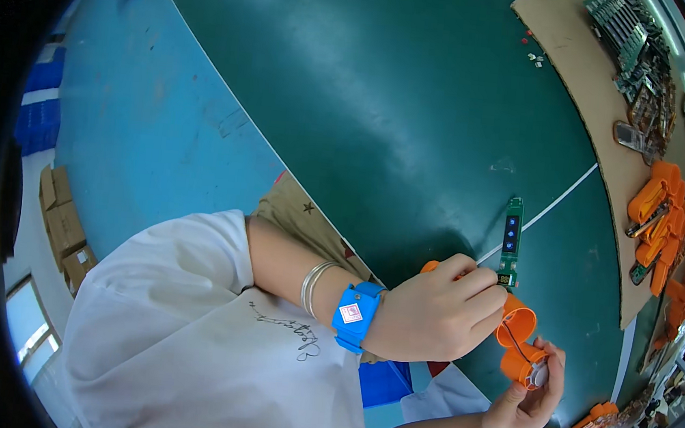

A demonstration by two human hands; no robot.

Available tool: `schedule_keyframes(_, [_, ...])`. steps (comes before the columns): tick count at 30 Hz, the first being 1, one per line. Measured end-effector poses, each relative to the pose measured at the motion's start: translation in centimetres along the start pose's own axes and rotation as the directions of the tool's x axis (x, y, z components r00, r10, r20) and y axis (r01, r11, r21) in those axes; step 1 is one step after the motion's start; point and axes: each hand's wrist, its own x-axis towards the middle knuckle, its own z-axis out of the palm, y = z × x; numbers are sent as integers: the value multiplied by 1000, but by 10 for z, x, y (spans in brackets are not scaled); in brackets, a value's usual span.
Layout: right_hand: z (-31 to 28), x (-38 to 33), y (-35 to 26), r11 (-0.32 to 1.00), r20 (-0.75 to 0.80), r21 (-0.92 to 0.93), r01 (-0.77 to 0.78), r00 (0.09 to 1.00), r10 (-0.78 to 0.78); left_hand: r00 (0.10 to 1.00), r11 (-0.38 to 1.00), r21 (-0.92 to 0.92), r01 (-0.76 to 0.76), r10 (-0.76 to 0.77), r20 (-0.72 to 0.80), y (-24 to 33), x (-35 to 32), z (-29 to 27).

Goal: Assemble internal components and PCB into the orange casing of a handheld electronic fan.

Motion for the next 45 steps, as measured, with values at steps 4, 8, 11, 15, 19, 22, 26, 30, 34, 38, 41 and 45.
schedule_keyframes(4, [-1, 5, -14, 991, 79, -134, 29, 997, -18, 998, 1000, 3, -31, 31, 52, 0, -2, -1])
schedule_keyframes(8, [4, 10, -26, 978, 122, -199, 67, 992, -43, 988, 995, -18, -103, 104, 113, -4, -4, -6])
schedule_keyframes(11, [12, 10, -31, 983, 122, -170, 63, 992, -43, 976, 987, -40, -157, 161, 147, -4, -5, -7])
schedule_keyframes(15, [23, 9, -23, 995, 91, -76, 59, 994, -52, 970, 978, -95, -185, 197, 144, -8, -7, -6])
schedule_keyframes(19, [26, 1, -13, 996, 43, -5, 93, 995, -92, 996, 998, 66, -11, 5, 90, 2, -7, -20])
schedule_keyframes(22, [30, -2, -10, 990, 14, -12, 139, 990, -139, 996, 1000, -5, 25, -25, 80, -5, -13, -17])
schedule_keyframes(26, [38, -3, -8, 985, -23, 30, 171, 985, -171, 997, 995, -95, -10, 18, 77, -11, -10, -20])
schedule_keyframes(30, [41, -2, -9, 985, -7, 47, 166, 986, -165, 996, 996, -85, -20, 28, 88, -10, -10, -19])
schedule_keyframes(34, [43, -2, -9, 986, -4, 55, 158, 987, -158, 996, 999, -27, -39, 41, 84, -8, -11, -17])
schedule_keyframes(38, [46, -3, -5, 981, -29, 52, 186, 982, -185, 996, 999, 2, -50, 49, 74, -9, -12, -16])
schedule_keyframes(41, [45, -4, -4, 985, -22, 73, 157, 987, -156, 993, 999, -23, -48, 51, 105, -9, -12, -16])
schedule_keyframes(45, [44, -6, -2, 985, -6, 82, 149, 989, -149, 993, 998, -16, -67, 68, 93, -11, -12, -19])
